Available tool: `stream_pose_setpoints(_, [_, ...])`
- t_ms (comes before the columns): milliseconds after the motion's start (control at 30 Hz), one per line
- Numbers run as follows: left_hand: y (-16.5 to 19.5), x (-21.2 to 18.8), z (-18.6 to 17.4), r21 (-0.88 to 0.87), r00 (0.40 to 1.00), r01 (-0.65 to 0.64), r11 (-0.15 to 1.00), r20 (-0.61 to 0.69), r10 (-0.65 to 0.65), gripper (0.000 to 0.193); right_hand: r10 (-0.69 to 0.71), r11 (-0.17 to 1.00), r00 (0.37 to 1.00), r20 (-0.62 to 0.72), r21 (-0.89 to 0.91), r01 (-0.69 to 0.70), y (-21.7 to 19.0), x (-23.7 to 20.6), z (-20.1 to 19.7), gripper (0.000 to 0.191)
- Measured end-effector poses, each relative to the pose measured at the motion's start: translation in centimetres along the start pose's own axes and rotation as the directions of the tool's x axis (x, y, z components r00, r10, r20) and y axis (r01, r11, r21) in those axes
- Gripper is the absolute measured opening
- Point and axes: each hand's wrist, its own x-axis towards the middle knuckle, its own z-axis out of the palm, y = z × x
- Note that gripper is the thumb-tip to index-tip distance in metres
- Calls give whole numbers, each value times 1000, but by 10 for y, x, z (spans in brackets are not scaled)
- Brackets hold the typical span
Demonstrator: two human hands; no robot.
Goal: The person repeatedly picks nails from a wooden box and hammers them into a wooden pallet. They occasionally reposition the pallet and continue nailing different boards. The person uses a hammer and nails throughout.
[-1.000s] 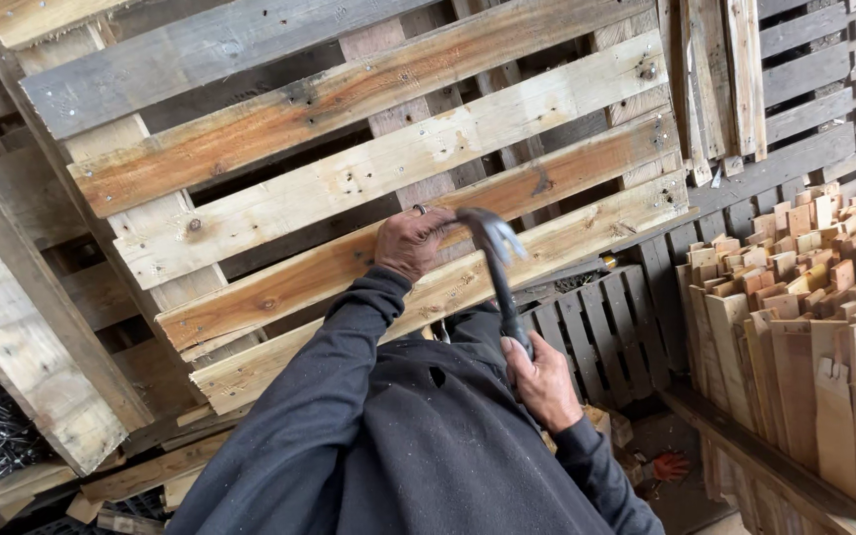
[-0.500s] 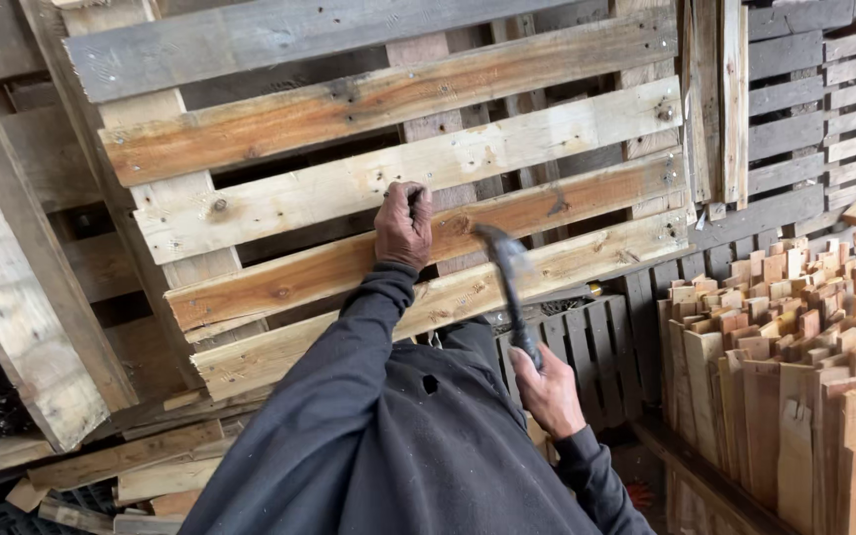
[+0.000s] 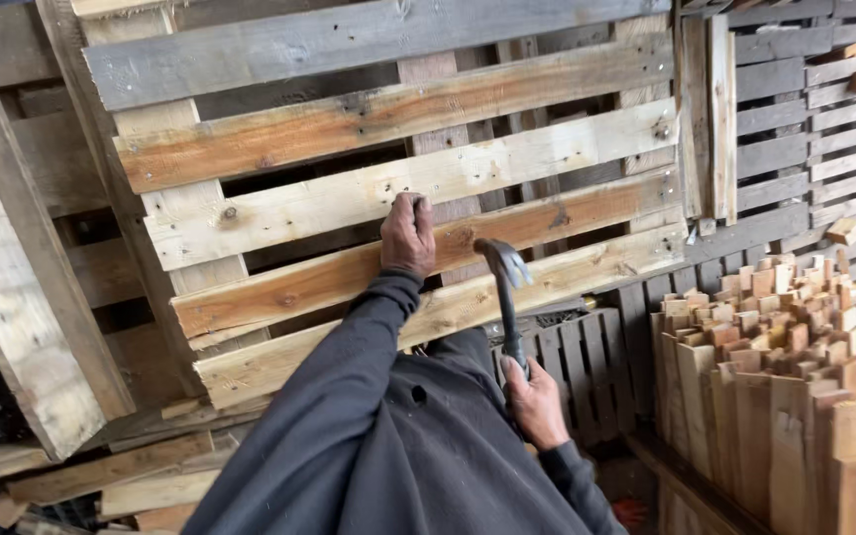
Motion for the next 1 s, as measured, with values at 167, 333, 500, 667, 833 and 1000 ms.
stream_pose_setpoints(167, [0,2,1,20,999,-17,1000,-37,18,17,-501,824,845,-186,195,531,-21,-3,-97,36])
stream_pose_setpoints(333, [-3,5,-2,-31,999,-2,1000,-40,1,17,-826,-8,292,-482,528,849,-73,-19,-122,34])
stream_pose_setpoints(500, [-3,7,2,-57,998,-23,998,-65,19,22,-25,983,994,-104,-185,5,26,3,-1,32])
stream_pose_setpoints(667, [-4,13,9,-300,958,270,915,-11,-287,32,-58,977,979,-194,188,95,79,13,-34,33])
stream_pose_setpoints(833, [-3,5,4,-765,617,610,204,298,-728,39,-304,889,932,-199,293,352,76,30,-17,35])
stream_pose_setpoints(1000, [4,-13,-18,-622,402,753,-215,694,-597,23,231,948,959,-165,261,-183,78,35,18,42])
